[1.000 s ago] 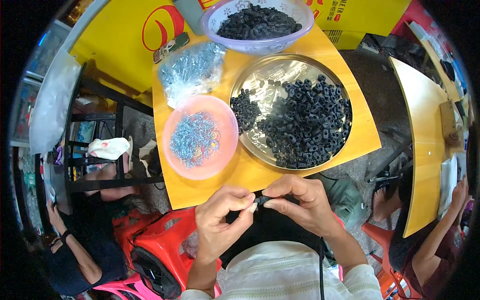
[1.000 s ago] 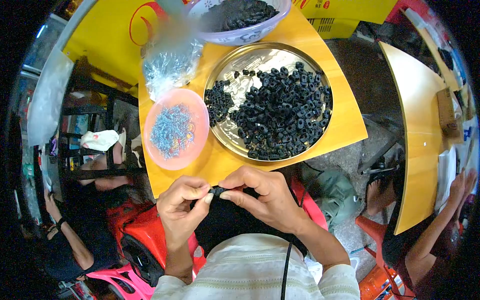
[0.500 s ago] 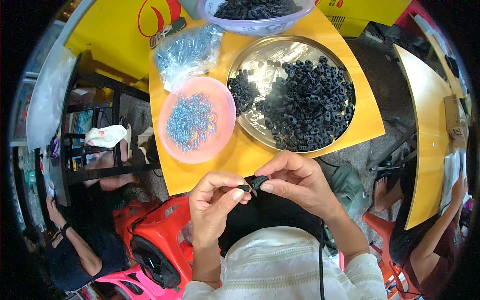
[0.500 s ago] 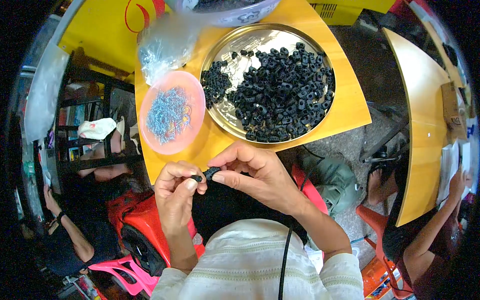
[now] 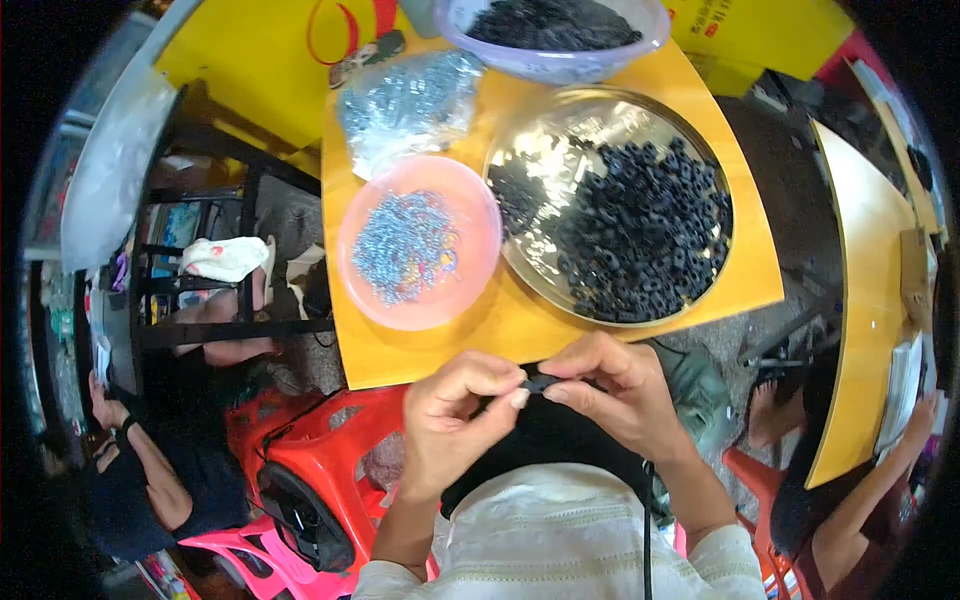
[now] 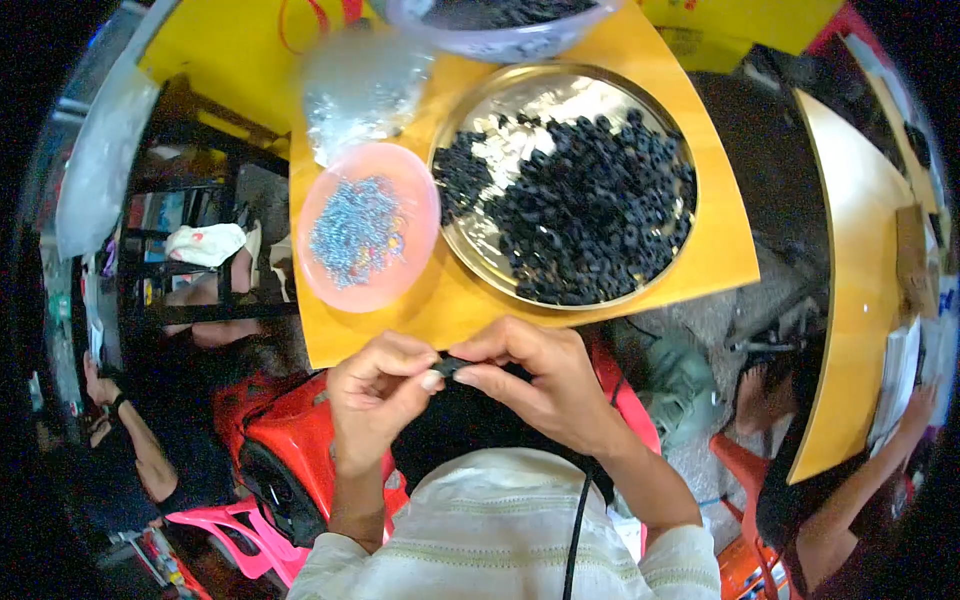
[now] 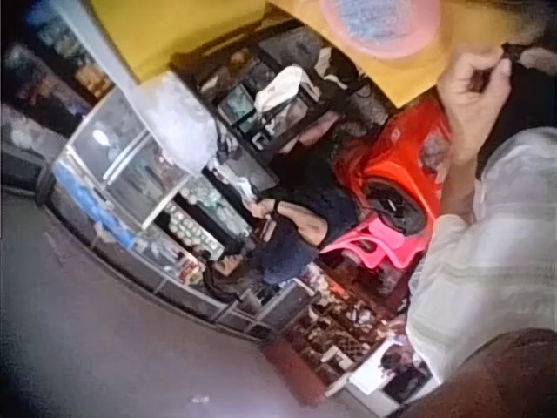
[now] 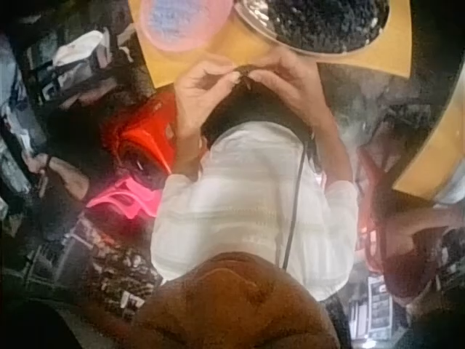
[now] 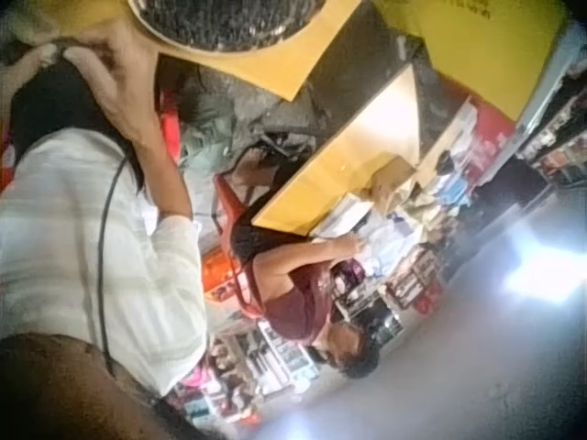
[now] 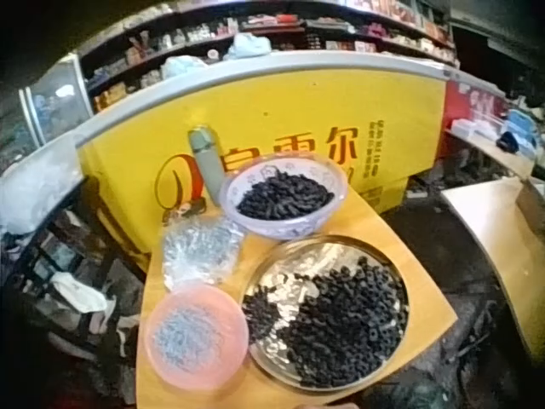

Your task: The person picks small metal pieces from a pink plate and black plastic components from a round tray, then assembles them together by hand.

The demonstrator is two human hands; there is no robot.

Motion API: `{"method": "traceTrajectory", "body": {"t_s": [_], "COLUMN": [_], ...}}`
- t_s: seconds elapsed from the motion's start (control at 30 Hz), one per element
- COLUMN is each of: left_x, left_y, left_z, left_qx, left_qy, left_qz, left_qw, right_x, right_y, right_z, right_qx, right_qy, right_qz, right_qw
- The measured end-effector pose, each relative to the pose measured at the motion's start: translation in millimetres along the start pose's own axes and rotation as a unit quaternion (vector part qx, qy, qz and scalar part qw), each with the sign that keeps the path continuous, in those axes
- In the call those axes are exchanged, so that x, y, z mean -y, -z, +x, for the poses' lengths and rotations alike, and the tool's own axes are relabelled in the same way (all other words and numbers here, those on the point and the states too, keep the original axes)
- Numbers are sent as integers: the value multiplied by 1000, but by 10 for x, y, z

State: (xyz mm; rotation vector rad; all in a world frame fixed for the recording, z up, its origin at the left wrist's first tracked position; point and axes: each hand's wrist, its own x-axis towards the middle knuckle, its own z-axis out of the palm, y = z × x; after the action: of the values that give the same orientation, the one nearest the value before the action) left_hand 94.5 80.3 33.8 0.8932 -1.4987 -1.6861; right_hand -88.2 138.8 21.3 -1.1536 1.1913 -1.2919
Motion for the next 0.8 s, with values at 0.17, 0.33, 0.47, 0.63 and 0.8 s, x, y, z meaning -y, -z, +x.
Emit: {"method": "traceTrajectory", "body": {"t_s": [0.17,0.33,0.47,0.63,0.8], "left_x": [87,109,155,199,163], "left_y": [-105,-112,-131,-115,-80], "left_z": [55,108,115,83,57], "left_qx": [-21,-21,-44,-19,-21], "left_qy": [-32,-30,-30,-49,12], "left_qz": [70,41,55,62,-3], "left_qw": [997,998,997,997,1000], "right_x": [-65,-102,-170,-249,-172], "right_y": [-64,-84,-95,-121,-57], "right_z": [-118,-79,-70,-149,-135], "right_qx": [-75,-89,-99,-97,-72], "right_qy": [-48,-48,-33,-17,-71], "right_qz": [114,84,67,47,116], "right_qw": [990,991,992,994,988]}}
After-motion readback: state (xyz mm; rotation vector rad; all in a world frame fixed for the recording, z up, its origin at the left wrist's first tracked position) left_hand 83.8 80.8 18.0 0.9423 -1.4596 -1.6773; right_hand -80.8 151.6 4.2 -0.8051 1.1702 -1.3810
